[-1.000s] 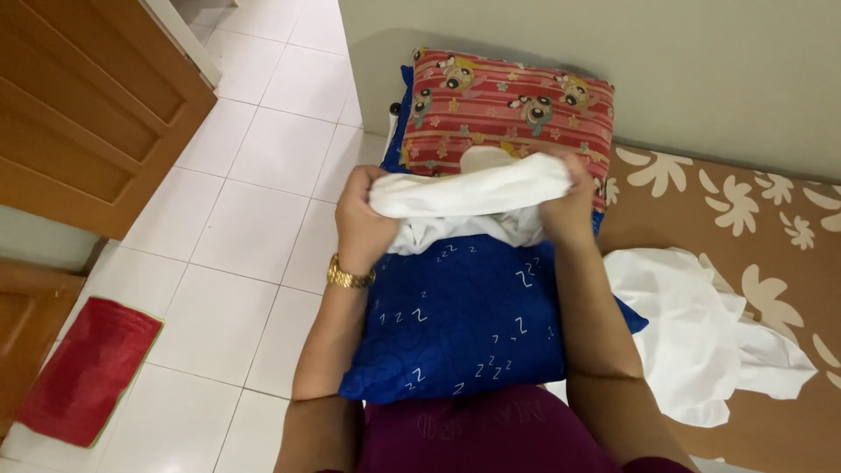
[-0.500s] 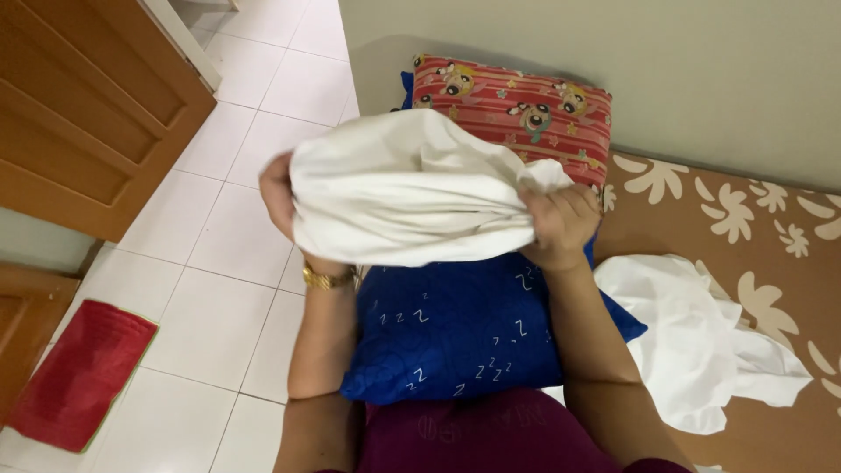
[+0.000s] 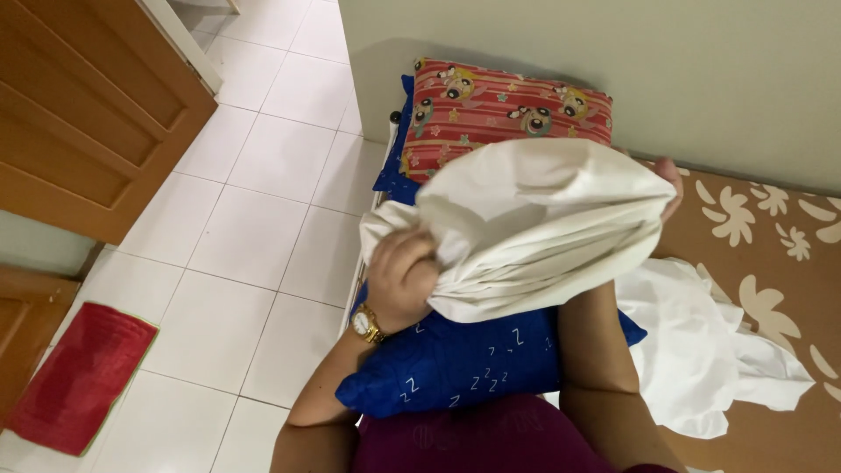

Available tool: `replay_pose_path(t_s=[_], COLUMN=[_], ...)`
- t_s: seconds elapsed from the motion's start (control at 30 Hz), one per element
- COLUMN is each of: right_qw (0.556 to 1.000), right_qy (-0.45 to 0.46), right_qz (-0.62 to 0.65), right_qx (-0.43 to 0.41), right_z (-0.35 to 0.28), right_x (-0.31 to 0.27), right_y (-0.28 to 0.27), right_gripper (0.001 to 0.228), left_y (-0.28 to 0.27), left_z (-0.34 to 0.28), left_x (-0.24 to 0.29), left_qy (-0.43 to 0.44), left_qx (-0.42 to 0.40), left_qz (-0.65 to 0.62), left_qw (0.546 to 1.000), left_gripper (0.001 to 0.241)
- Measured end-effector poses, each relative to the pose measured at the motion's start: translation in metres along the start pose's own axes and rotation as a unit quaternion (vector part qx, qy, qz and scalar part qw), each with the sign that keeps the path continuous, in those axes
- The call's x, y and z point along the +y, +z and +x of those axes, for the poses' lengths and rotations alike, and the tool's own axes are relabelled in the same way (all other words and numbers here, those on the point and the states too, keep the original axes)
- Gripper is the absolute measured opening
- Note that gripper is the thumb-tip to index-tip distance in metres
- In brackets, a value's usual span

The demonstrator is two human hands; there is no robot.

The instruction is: The person puts a pillow into a white pillowcase. They align the corners, insert the pillow, and smooth the fabric to fit the case properly.

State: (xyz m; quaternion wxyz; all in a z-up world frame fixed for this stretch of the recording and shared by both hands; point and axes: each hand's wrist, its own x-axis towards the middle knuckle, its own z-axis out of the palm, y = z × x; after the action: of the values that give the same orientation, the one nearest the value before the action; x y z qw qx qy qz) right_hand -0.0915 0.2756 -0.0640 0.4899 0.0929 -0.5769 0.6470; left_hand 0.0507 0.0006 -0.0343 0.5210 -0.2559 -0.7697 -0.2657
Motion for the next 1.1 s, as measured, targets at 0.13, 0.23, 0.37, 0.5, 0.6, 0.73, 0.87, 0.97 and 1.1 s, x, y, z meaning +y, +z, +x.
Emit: replay_pose_path(t_s=[0.13,0.23,0.37,0.5,0.6,0.73,0.87,0.97,1.1], right_qw=[0.999,0.996,0.951,0.853,0.789,0.785,0.788,0.765,0.741], right_qy=[0.022,0.076,0.152,0.077,0.090,0.108,0.118,0.144,0.164], right_qz=[-0.045,-0.009,-0.001,-0.260,-0.378,-0.385,-0.361,-0.385,-0.420], right_qx=[-0.003,-0.046,-0.269,-0.446,-0.476,-0.474,-0.485,-0.496,-0.498], right_z=[0.006,0.000,-0.033,-0.062,-0.050,-0.052,-0.070,-0.077,-0.079], right_x=[0.017,0.073,0.130,0.117,0.074,0.084,0.122,0.135,0.133], right_y=[-0.016,-0.024,-0.021,-0.013,0.006,0.002,-0.015,-0.019,-0.017], right_gripper=[0.034,0.033,0.034,0.041,0.044,0.045,0.044,0.040,0.039], left_y=[0.020,0.049,0.065,0.067,0.061,0.076,0.087,0.092,0.089], left_z=[-0.021,-0.062,-0.089,-0.092,-0.080,-0.102,-0.118,-0.124,-0.117], left_x=[-0.018,-0.052,-0.083,-0.090,-0.085,-0.099,-0.107,-0.110,-0.108], left_qy=[-0.091,-0.246,-0.424,-0.496,-0.503,-0.497,-0.513,-0.529,-0.542], left_qx=[-0.108,-0.202,-0.267,-0.306,-0.326,-0.332,-0.337,-0.340,-0.352], left_qz=[-0.060,-0.104,-0.059,-0.022,-0.041,-0.054,-0.055,-0.064,-0.069], left_qw=[0.988,0.942,0.863,0.812,0.800,0.800,0.787,0.775,0.760], left_gripper=[0.015,0.029,0.041,0.052,0.054,0.048,0.046,0.046,0.043])
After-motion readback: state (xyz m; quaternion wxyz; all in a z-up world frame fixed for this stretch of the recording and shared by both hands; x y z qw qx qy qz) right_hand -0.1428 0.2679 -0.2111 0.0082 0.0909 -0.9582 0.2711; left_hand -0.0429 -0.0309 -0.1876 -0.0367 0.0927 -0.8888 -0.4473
